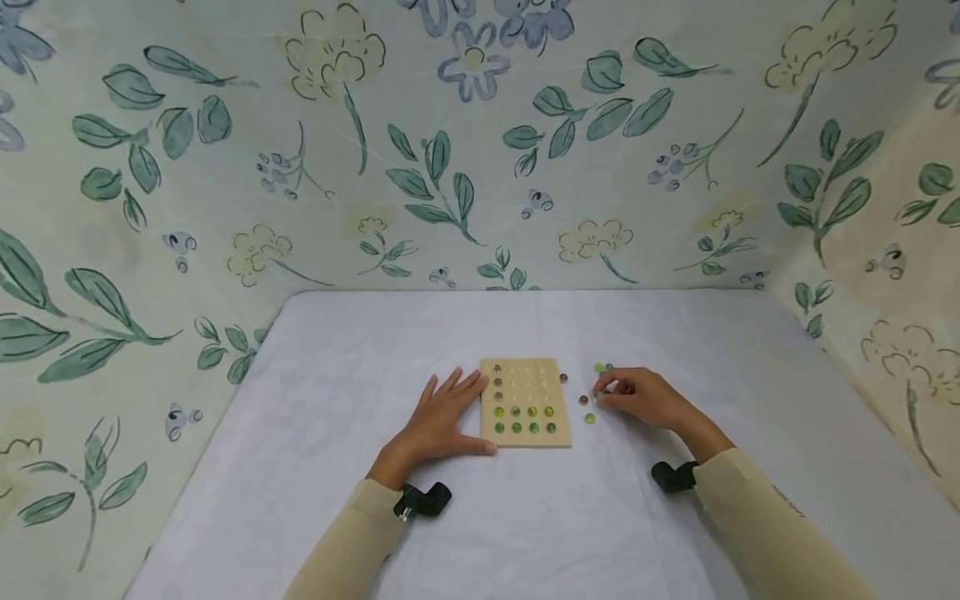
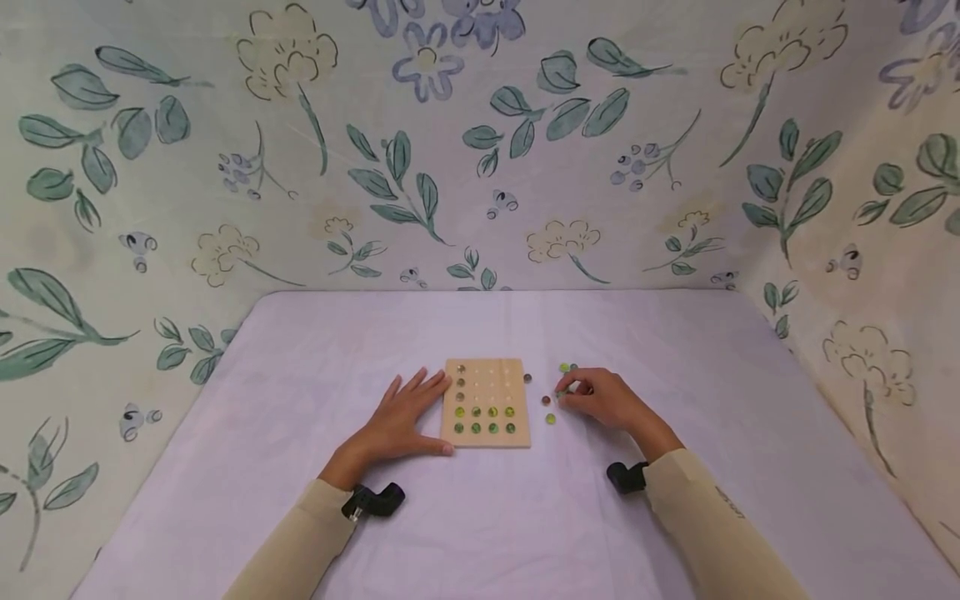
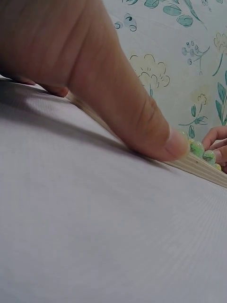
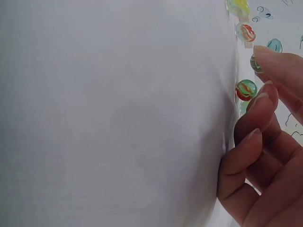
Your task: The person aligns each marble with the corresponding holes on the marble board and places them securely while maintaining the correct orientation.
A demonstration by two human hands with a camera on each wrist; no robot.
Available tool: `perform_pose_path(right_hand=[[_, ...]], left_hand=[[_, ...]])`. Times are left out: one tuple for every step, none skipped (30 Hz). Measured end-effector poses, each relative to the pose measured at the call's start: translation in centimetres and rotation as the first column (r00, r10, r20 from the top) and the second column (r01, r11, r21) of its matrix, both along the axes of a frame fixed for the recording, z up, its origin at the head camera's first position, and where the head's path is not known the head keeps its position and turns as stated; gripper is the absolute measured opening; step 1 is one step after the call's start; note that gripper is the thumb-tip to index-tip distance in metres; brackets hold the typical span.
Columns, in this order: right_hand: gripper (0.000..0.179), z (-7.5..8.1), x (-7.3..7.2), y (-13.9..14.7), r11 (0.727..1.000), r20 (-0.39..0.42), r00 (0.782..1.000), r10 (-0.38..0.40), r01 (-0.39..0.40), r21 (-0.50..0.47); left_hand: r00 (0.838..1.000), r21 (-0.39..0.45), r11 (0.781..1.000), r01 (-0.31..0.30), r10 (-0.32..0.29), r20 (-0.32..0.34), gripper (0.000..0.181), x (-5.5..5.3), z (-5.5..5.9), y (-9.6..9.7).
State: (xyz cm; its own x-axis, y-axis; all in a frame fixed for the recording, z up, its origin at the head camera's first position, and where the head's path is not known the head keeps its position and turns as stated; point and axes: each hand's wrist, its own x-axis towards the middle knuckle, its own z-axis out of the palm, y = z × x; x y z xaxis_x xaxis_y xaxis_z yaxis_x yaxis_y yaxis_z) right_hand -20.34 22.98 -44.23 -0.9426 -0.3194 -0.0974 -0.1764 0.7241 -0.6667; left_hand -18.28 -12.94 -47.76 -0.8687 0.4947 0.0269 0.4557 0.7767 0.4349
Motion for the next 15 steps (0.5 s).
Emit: perform_pose_path(right_hand=[[0.015, -0.1, 0.0, 0.0, 1.0, 0.004, 1.0, -0.006, 0.006, -0.001], [0.015, -0.1, -0.1, 0.0, 1.0, 0.006, 1.0, -0.009, 0.009, 0.0], [0.014, -0.1, -0.1, 0.0, 1.0, 0.008, 1.0, -0.014, 0.014, 0.0], [0.014, -0.1, -0.1, -0.1, 1.0, 0.01, 1.0, -0.017, 0.017, 0.001], [0.013, -0.1, -0.2, -0.1, 1.0, 0.009, 1.0, -0.019, 0.019, 0.002], [0.013, -0.1, -0.2, -0.2, 1.0, 0.01, 1.0, -0.02, 0.02, 0.0], [0.013, 0.0, -0.2, -0.2, 1.0, 0.009, 1.0, -0.025, 0.025, 0.003], [0.013, 0.1, -0.3, -0.3, 1.0, 0.005, 1.0, -0.025, 0.025, 0.003], [0.013, 0.2, -0.3, -0.4, 1.0, 0.005, 1.0, -0.026, 0.026, 0.001], [0.013, 0.3, -0.4, -0.4, 1.0, 0.005, 1.0, -0.027, 0.027, 0.0], [0.013, 0.3, -0.4, -0.5, 1.0, 0.006, 1.0, -0.028, 0.028, -0.005], [0.013, 0.3, -0.4, -0.6, 1.0, 0.009, 1.0, -0.029, 0.029, -0.011], [0.014, 0.4, -0.4, -0.8, 1.0, 0.009, 1.0, -0.024, 0.024, -0.015], [0.013, 0.4, -0.5, -0.9, 1.0, 0.007, 1.0, -0.019, 0.019, -0.022], [0.013, 0.5, -0.5, -1.1, 1.0, 0.003, 1.0, -0.015, 0.015, -0.026]], left_hand=[[1.0, 0.001, 1.0, 0.0, 0.0, 0.002, 0.112, 0.0, 0.0, 0.0], [1.0, 0.002, 1.0, 0.001, -0.001, 0.002, 0.112, 0.1, 0.0, 0.0], [1.0, 0.004, 1.0, 0.001, -0.001, 0.004, 0.112, 0.1, 0.1, 0.0], [1.0, 0.006, 1.0, 0.0, 0.0, 0.005, 0.112, 0.1, 0.1, 0.0], [1.0, 0.009, 1.0, -0.001, 0.001, 0.003, 0.112, 0.1, 0.2, 0.0], [1.0, 0.012, 1.0, -0.002, 0.002, 0.002, 0.112, 0.1, 0.2, 0.0], [1.0, 0.012, 1.0, -0.002, 0.002, -0.001, 0.112, 0.0, 0.2, 0.0], [1.0, 0.013, 1.0, -0.002, 0.002, -0.004, 0.111, 0.0, 0.3, 0.0], [1.0, 0.015, 1.0, -0.001, 0.001, -0.006, 0.111, -0.1, 0.3, 0.0], [1.0, 0.016, 1.0, 0.0, 0.0, -0.005, 0.111, -0.1, 0.3, 0.0], [1.0, 0.016, 1.0, 0.001, -0.001, -0.005, 0.111, -0.1, 0.3, 0.1], [1.0, 0.013, 1.0, 0.002, -0.002, -0.002, 0.111, -0.1, 0.3, 0.1], [1.0, 0.007, 1.0, 0.003, -0.003, 0.0, 0.111, -0.1, 0.3, 0.1], [1.0, 0.006, 1.0, 0.002, -0.002, 0.002, 0.112, 0.0, 0.3, 0.1], [1.0, 0.004, 1.0, 0.001, -0.001, 0.003, 0.111, 0.0, 0.3, 0.1]])
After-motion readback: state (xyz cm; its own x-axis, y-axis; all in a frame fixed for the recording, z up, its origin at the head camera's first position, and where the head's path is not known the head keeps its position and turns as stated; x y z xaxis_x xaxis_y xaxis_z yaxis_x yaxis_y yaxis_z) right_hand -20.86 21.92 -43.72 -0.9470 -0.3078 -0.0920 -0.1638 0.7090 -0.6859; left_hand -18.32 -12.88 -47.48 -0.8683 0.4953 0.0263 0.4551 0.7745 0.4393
